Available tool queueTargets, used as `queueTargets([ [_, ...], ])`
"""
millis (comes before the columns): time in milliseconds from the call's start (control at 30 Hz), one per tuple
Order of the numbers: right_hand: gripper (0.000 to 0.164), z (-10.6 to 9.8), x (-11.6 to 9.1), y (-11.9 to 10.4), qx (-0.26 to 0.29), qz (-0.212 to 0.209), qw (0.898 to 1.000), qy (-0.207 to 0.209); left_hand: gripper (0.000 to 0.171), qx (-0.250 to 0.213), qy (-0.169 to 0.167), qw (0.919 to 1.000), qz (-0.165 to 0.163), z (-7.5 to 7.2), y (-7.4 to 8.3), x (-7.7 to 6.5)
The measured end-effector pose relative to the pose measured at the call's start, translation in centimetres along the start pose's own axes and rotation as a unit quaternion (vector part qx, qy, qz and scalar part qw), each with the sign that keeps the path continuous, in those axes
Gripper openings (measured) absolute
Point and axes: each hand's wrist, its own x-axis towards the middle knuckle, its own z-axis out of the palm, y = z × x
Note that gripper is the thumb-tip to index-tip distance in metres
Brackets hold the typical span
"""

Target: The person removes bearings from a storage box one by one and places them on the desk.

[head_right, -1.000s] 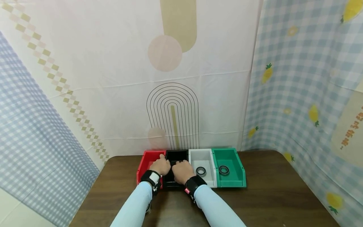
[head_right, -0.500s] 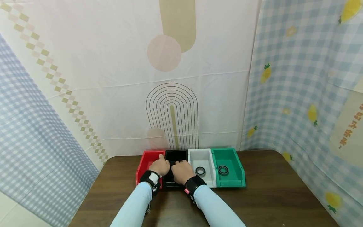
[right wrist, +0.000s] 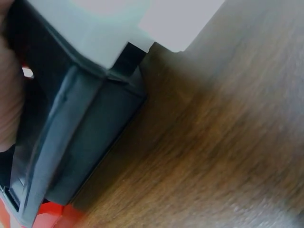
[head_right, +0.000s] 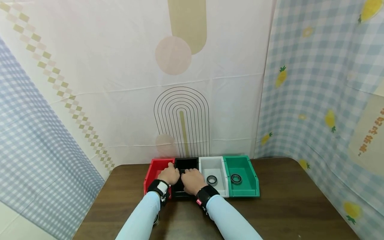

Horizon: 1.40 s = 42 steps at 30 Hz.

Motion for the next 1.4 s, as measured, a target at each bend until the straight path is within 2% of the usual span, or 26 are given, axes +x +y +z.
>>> queueTargets([
  [133,0.033,-0.1,-0.2,0.1,0.005,0.000,1.000,0.000,0.054,-0.005,0.001,1.0000,-0.003,-0.6,0.6,-0.8],
  [333,0.044,-0.8,-0.5,0.2,0.054,0.000,0.999,0.000,0.055,-0.011,-0.008,0.9999,-0.007,-1.9,1.5,-2.3],
  [833,0.054,-1.6,-1.4,0.3,0.107,-0.003,0.994,-0.013,0.057,-0.034,-0.002,0.9994,-0.007,-1.7,1.4,-2.5],
  [1067,0.051,-1.6,-2.0,0.2,0.111,-0.015,0.994,0.006,0.054,-0.034,-0.004,0.9994,-0.010,-1.9,1.6,-2.7],
  [1300,0.048,-1.4,-2.8,-0.1,0.109,-0.020,0.994,0.023,0.058,-0.037,-0.009,0.9992,-0.014,-1.7,1.3,-2.2],
  [1400,0.047,-1.3,-3.2,-0.1,0.114,-0.023,0.993,0.029,0.060,-0.026,-0.011,0.9995,-0.013,-1.1,0.7,-1.4],
])
